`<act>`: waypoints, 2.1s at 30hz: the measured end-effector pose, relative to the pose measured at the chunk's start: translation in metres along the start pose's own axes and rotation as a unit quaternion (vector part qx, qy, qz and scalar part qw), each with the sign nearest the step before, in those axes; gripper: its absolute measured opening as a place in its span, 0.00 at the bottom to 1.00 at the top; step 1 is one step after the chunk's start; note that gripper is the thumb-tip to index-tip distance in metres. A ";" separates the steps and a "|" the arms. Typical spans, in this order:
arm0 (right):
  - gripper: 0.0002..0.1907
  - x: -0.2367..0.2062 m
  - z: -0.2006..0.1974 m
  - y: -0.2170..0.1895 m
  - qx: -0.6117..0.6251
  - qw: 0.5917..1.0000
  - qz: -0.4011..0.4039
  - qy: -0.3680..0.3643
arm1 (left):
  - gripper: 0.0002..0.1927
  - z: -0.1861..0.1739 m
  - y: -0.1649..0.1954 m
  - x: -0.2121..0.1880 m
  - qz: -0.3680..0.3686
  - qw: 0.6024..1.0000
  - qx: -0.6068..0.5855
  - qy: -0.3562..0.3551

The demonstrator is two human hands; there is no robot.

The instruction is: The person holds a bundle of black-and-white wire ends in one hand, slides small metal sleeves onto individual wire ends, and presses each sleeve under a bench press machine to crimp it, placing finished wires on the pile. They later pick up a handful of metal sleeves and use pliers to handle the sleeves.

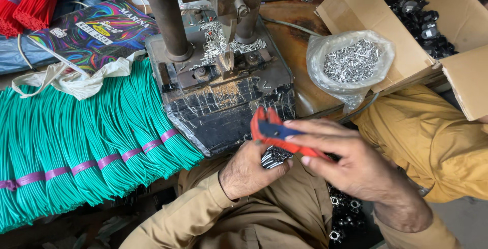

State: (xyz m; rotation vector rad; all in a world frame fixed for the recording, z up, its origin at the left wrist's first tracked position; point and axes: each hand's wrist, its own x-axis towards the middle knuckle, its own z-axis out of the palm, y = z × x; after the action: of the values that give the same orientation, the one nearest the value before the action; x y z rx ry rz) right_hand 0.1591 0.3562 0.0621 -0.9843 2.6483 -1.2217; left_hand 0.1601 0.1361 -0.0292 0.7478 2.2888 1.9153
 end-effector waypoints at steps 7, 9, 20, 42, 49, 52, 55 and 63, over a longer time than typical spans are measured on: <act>0.22 0.014 -0.006 -0.010 0.008 0.997 -0.028 -0.074 | 0.26 0.002 -0.014 0.001 0.123 0.982 0.143 0.021; 0.19 0.015 -0.008 -0.011 -0.011 0.999 -0.040 0.005 | 0.26 0.001 -0.017 0.003 0.083 0.990 0.118 0.002; 0.19 0.023 -0.010 -0.018 0.041 0.998 -0.039 0.007 | 0.30 -0.006 -0.008 0.015 -0.159 0.968 -0.175 -0.082; 0.20 -0.001 -0.011 0.010 0.029 0.995 -0.044 0.080 | 0.20 -0.014 0.010 0.011 -0.111 0.987 -0.073 -0.095; 0.19 0.009 -0.010 -0.001 -0.003 0.994 -0.083 0.076 | 0.18 -0.007 0.001 0.009 -0.074 0.992 -0.064 -0.082; 0.18 0.015 -0.005 -0.003 -0.057 0.989 -0.132 -0.029 | 0.18 -0.004 -0.006 0.007 0.051 0.998 0.034 -0.023; 0.18 0.012 -0.004 -0.002 -0.066 0.990 -0.120 0.020 | 0.20 -0.002 -0.012 0.007 0.032 0.999 -0.001 -0.037; 0.19 0.010 0.011 0.039 -0.001 0.995 -0.034 0.090 | 0.17 -0.001 -0.004 0.001 -0.017 0.998 0.024 -0.053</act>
State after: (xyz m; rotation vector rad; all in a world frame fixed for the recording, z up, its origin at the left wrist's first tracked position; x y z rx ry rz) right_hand 0.1344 0.3621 0.0298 -1.0182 2.7710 -1.3838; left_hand 0.1571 0.1354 -0.0328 0.7898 2.2772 1.7666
